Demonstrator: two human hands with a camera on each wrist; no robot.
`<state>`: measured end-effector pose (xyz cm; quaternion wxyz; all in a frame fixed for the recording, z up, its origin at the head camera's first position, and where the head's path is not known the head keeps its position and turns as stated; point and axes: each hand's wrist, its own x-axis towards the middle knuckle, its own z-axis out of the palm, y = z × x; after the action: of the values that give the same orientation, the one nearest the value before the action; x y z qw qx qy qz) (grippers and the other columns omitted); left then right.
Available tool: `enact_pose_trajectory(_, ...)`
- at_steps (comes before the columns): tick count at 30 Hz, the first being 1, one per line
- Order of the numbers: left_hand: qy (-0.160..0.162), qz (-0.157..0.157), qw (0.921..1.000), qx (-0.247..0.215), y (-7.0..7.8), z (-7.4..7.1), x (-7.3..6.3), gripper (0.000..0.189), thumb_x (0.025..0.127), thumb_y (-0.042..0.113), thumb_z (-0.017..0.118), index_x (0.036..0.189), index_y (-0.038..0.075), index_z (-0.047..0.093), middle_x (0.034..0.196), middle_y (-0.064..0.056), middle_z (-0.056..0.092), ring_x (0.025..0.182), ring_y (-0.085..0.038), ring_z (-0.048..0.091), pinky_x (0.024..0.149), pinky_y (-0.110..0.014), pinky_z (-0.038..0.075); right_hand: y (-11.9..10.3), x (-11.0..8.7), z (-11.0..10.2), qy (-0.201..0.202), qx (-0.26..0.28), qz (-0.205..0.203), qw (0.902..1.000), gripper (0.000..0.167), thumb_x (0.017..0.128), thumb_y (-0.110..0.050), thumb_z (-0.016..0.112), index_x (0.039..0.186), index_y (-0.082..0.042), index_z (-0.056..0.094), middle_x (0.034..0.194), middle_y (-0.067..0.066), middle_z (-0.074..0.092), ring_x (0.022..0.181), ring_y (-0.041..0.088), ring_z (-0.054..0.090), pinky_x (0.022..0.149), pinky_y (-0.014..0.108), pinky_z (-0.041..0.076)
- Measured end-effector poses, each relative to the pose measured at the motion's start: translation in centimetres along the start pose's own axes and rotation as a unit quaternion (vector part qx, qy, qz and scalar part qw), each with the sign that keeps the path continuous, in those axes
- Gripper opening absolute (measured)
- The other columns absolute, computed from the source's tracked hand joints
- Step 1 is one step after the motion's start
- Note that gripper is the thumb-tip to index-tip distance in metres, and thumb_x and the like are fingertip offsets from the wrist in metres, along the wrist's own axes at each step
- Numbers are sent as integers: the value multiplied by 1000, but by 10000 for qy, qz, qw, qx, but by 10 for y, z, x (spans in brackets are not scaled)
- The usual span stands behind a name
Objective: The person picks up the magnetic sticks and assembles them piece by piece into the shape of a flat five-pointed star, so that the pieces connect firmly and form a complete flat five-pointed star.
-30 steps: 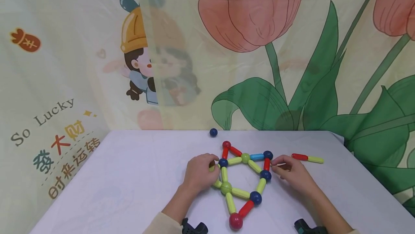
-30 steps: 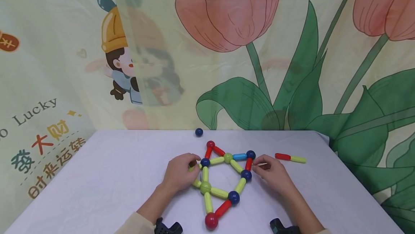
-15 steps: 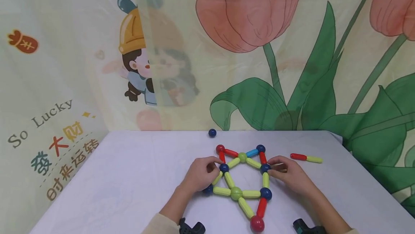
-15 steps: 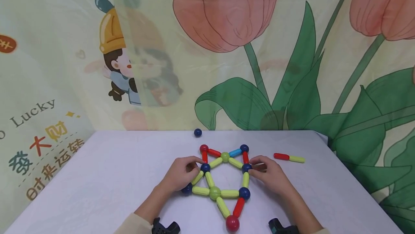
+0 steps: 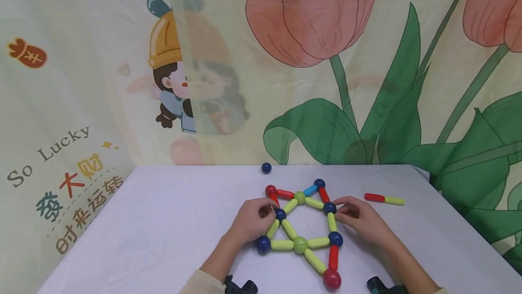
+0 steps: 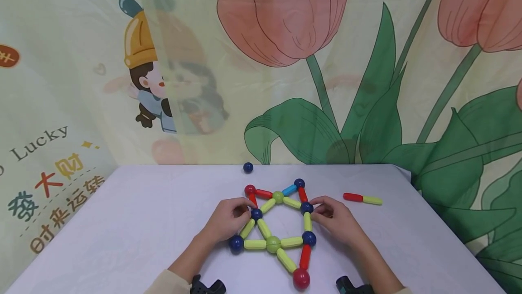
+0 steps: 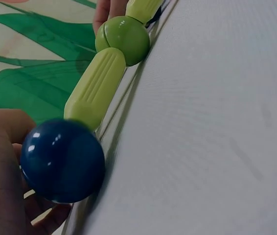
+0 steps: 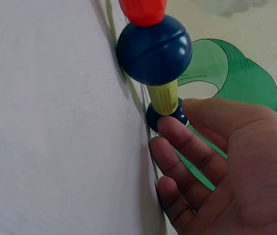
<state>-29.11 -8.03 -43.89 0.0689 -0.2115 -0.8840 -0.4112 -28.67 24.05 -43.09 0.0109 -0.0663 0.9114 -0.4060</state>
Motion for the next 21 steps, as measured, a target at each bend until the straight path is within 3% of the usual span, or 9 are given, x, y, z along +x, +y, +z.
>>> enact_pose_trajectory(10,142,8,9996,239,-1,2,0,10,92,21,68,97,20,77,82,11,60,78,-8,55,71,-21,50,-3,-2,1,-437,178,-177,9987,35,95,-19,73,128,-10,67,123,8,72,113,25,66,95,38,56)
enact_pose_trajectory(16,225,124,9994,250,2,1,-1,10,92,21,68,88,19,77,76,12,59,74,-6,53,69,-21,49,-6,-3,1,-627,165,-212,9977,33,95,-20,73,127,-12,68,128,10,69,112,24,65,93,40,57)
enact_pose_trajectory(21,418,457,9970,457,6,1,-1,13,89,21,68,81,18,77,71,12,59,72,-5,51,66,-20,47,-9,-4,2,-749,122,-214,9969,33,95,-19,71,128,-14,68,131,10,68,110,22,64,90,39,57)
